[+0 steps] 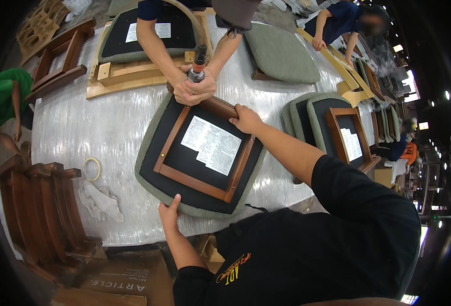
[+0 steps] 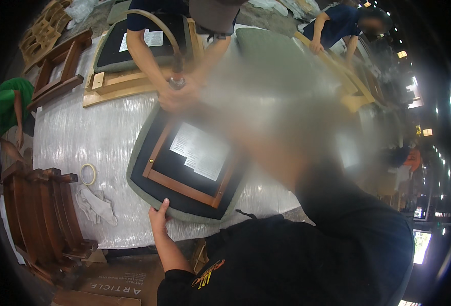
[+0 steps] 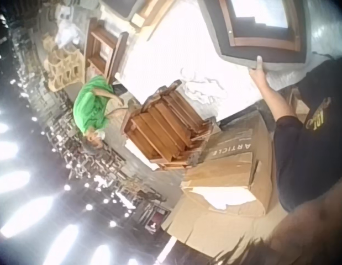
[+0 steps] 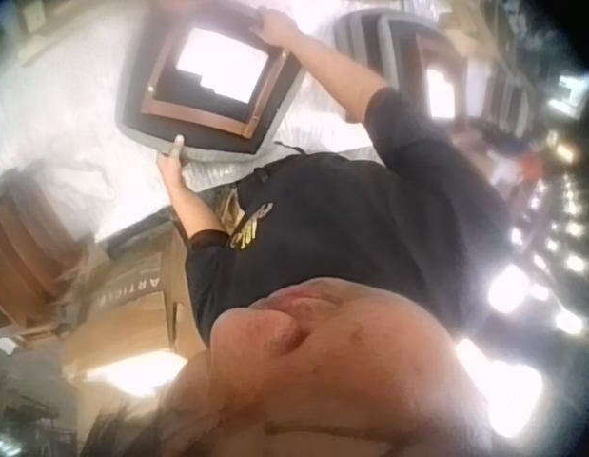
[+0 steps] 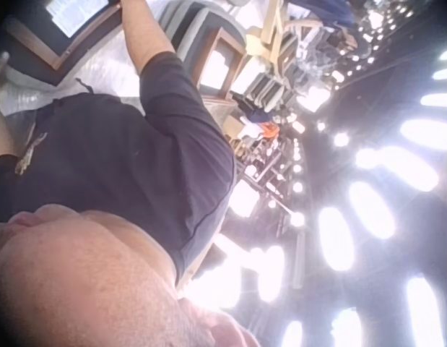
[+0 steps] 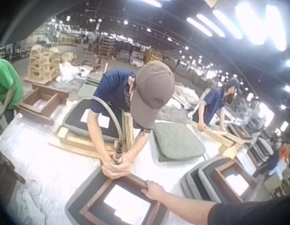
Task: The person assembles chair frames by attaching wooden armrests and securing them with screws. They handle chair frames and cushions, positioning them on a workbench and using a power drill to fasten components.
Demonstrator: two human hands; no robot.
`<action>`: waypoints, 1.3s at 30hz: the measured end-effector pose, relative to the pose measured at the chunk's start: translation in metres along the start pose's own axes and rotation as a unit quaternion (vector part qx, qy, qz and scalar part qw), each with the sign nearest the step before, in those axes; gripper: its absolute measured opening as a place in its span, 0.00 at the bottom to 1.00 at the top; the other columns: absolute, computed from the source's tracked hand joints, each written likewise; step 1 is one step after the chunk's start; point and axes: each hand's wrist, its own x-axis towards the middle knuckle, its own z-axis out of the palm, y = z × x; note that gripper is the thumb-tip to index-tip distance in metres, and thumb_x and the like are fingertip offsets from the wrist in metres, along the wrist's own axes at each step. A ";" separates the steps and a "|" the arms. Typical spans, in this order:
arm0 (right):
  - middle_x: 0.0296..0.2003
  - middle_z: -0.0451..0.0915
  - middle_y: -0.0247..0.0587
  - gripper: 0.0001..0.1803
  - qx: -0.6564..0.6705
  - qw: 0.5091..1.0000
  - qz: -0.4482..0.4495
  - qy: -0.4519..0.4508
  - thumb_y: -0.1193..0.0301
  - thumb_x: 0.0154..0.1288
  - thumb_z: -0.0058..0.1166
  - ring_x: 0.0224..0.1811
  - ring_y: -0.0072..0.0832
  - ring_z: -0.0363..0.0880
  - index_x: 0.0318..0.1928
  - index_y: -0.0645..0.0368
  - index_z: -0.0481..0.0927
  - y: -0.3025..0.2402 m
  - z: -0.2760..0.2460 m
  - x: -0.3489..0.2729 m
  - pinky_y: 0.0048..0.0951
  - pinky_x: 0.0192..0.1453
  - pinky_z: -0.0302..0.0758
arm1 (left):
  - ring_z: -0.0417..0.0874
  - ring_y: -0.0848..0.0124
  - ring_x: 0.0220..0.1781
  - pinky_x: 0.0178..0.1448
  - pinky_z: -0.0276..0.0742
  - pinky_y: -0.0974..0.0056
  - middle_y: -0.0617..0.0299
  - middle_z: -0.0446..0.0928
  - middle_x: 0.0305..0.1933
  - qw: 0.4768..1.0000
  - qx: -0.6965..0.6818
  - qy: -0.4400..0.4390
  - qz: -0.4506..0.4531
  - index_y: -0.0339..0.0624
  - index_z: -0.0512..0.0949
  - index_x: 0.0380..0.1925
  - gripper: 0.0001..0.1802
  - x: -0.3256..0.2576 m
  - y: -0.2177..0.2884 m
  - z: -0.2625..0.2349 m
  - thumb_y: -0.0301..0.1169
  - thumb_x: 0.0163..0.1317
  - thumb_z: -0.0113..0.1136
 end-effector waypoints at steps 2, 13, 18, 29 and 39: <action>0.50 0.83 0.62 0.26 0.003 1.000 0.003 -0.004 0.57 0.68 0.66 0.54 0.57 0.84 0.55 0.64 0.76 -0.002 -0.002 -0.002 0.50 0.59 0.79 | 0.88 0.58 0.48 0.44 0.86 0.56 0.53 0.85 0.51 1.000 0.003 -0.010 0.004 0.36 0.78 0.59 0.36 0.001 -0.001 -0.001 0.46 0.57 0.80; 0.53 0.82 0.60 0.26 0.005 1.000 0.014 -0.004 0.57 0.69 0.65 0.56 0.56 0.83 0.56 0.63 0.76 -0.007 -0.008 -0.007 0.49 0.61 0.79 | 0.87 0.55 0.52 0.47 0.86 0.53 0.51 0.84 0.54 1.000 0.009 -0.019 0.007 0.36 0.77 0.61 0.37 0.002 0.000 0.000 0.46 0.58 0.79; 0.53 0.82 0.60 0.26 0.004 1.000 0.019 -0.005 0.57 0.69 0.65 0.57 0.55 0.83 0.56 0.62 0.76 -0.012 -0.012 -0.009 0.49 0.62 0.79 | 0.87 0.55 0.53 0.49 0.85 0.52 0.52 0.84 0.55 1.000 -0.001 -0.016 0.005 0.37 0.77 0.62 0.37 0.001 -0.002 0.000 0.46 0.58 0.79; 0.53 0.82 0.59 0.25 0.001 1.000 0.008 0.006 0.57 0.70 0.64 0.57 0.55 0.83 0.57 0.62 0.75 -0.008 -0.009 -0.010 0.49 0.61 0.79 | 0.87 0.54 0.53 0.47 0.86 0.52 0.51 0.85 0.55 1.000 0.018 -0.014 0.006 0.36 0.77 0.62 0.38 0.000 0.000 0.002 0.48 0.58 0.79; 0.53 0.82 0.58 0.25 0.002 1.000 0.018 -0.004 0.57 0.70 0.64 0.57 0.55 0.83 0.56 0.62 0.76 -0.007 -0.011 -0.010 0.49 0.62 0.79 | 0.86 0.56 0.53 0.55 0.83 0.56 0.46 0.83 0.56 0.991 0.116 0.057 0.031 0.32 0.77 0.61 0.32 0.011 0.005 -0.004 0.39 0.63 0.75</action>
